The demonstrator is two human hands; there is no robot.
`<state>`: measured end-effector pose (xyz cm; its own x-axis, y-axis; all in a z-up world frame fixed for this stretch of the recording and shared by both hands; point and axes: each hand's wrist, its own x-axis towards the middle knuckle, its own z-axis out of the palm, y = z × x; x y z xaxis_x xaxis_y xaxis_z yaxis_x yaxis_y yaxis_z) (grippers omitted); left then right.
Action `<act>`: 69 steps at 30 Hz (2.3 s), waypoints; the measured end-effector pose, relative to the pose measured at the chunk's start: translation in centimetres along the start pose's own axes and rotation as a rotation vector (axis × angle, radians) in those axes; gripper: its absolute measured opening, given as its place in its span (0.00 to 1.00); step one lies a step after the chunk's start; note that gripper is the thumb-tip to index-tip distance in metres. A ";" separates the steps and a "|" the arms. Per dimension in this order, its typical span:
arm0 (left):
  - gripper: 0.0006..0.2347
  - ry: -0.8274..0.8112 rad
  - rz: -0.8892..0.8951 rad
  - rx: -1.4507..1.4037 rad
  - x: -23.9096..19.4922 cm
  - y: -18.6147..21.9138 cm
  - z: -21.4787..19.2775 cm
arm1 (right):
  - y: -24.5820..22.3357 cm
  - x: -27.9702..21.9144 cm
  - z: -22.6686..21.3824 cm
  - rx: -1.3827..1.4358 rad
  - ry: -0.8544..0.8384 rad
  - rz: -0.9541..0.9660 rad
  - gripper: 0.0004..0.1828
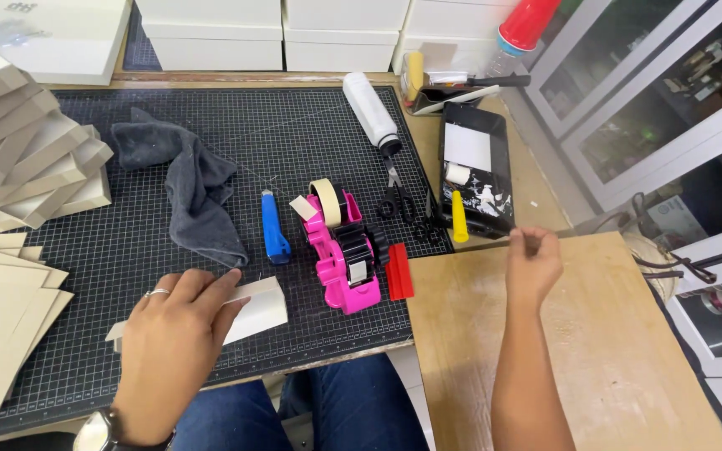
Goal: The person assembles small cardboard boxes by applying adhesive to the flaps and folding them into shape. They use a thin stick to spread the adhesive and a tape dispenser to secure the edges. The finished boxes are stacked on the table.
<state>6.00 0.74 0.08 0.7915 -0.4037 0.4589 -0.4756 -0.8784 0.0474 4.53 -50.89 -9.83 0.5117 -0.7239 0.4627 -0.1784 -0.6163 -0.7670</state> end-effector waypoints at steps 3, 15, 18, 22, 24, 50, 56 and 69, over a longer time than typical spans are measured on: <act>0.14 0.038 0.028 -0.042 0.2 0.0 -0.2 | -0.3 0.6 2.0 0.210 0.064 0.039 0.06; 0.15 -0.001 0.004 -0.134 0.5 -0.2 -0.3 | 0.0 -0.5 1.6 0.090 0.120 -0.264 0.15; 0.12 0.044 0.024 -0.168 0.8 0.0 -0.6 | 1.2 -0.3 1.5 0.096 0.124 -0.245 0.12; 0.10 0.083 0.017 -0.166 1.3 0.3 -1.1 | 1.4 0.0 1.6 -0.017 0.147 -0.333 0.15; 0.11 0.071 0.005 -0.187 1.2 0.4 -1.1 | 2.6 0.2 1.6 0.019 0.122 -0.268 0.23; 0.14 0.048 -0.044 -0.244 1.3 0.8 0.0 | -19.0 -18.0 0.5 0.811 -0.374 -0.374 0.12; 0.14 0.046 -0.040 -0.243 1.2 0.8 0.2 | -19.0 -18.1 0.5 0.822 -0.377 -0.319 0.12; 0.14 0.039 -0.056 -0.253 1.3 0.8 0.0 | -18.7 -18.2 1.0 0.856 -0.338 -0.221 0.13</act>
<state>6.64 -0.48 0.69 0.8065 -0.3416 0.4826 -0.5157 -0.8056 0.2917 -0.64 -25.90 -4.38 0.7001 -0.4071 0.5866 0.5608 -0.1949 -0.8047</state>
